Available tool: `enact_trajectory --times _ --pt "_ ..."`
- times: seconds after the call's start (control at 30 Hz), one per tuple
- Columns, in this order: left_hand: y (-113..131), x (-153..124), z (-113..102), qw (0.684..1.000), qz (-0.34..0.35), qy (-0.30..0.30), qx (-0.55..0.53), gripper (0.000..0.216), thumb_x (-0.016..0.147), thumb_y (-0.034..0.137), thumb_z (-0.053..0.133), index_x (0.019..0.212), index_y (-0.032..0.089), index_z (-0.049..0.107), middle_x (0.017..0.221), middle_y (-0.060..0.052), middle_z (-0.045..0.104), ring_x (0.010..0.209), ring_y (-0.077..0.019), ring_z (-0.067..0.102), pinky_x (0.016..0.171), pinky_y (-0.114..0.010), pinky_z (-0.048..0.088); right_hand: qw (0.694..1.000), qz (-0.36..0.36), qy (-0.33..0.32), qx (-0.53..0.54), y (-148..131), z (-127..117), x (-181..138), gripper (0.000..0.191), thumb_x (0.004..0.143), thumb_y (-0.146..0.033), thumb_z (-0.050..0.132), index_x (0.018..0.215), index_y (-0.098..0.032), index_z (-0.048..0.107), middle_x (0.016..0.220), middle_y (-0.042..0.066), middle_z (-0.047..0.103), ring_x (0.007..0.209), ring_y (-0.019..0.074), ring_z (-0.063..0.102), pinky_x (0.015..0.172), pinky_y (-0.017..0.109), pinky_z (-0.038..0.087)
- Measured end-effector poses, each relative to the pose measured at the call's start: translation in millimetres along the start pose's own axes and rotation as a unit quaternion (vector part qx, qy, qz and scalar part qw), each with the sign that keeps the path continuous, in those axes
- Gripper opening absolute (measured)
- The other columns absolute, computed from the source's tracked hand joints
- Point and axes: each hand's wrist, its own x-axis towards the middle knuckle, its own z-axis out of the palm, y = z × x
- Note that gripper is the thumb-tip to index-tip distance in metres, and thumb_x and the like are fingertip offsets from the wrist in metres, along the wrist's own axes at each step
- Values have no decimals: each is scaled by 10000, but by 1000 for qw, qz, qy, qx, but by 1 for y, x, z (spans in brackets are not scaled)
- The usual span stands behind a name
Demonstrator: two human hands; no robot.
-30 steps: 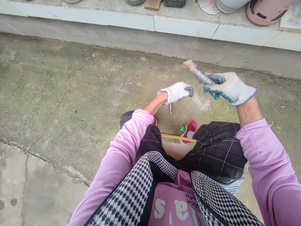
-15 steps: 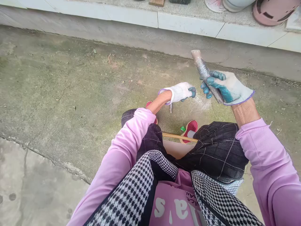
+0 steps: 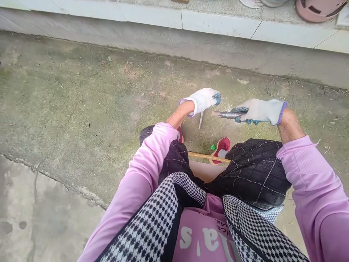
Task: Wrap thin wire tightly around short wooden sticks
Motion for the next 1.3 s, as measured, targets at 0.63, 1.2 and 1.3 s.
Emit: enact_trajectory --times 0.63,1.2,1.3 --pt "24 -11 22 992 -7 -45 -119 208 1088 53 712 1002 183 848 726 23 628 722 -149 539 775 -327 474 962 -12 272 16 -32 -3 10 465 1124 -246 804 1585 -190 827 1290 175 920 1109 335 824 975 413 668" --pt "-8 14 8 982 -21 12 -189 236 1049 51 719 879 215 713 760 18 617 722 -146 561 749 -326 488 932 -138 2 335 4 -14 -19 637 780 -467 1151 1326 -212 943 880 55 825 633 166 606 500 291 488" --pt "-5 19 16 971 -40 24 -233 378 1100 16 734 808 238 644 688 30 566 714 -138 497 740 -341 474 919 -142 10 367 2 -14 -16 603 788 -460 1176 1280 -212 930 904 68 844 641 163 627 497 279 491"
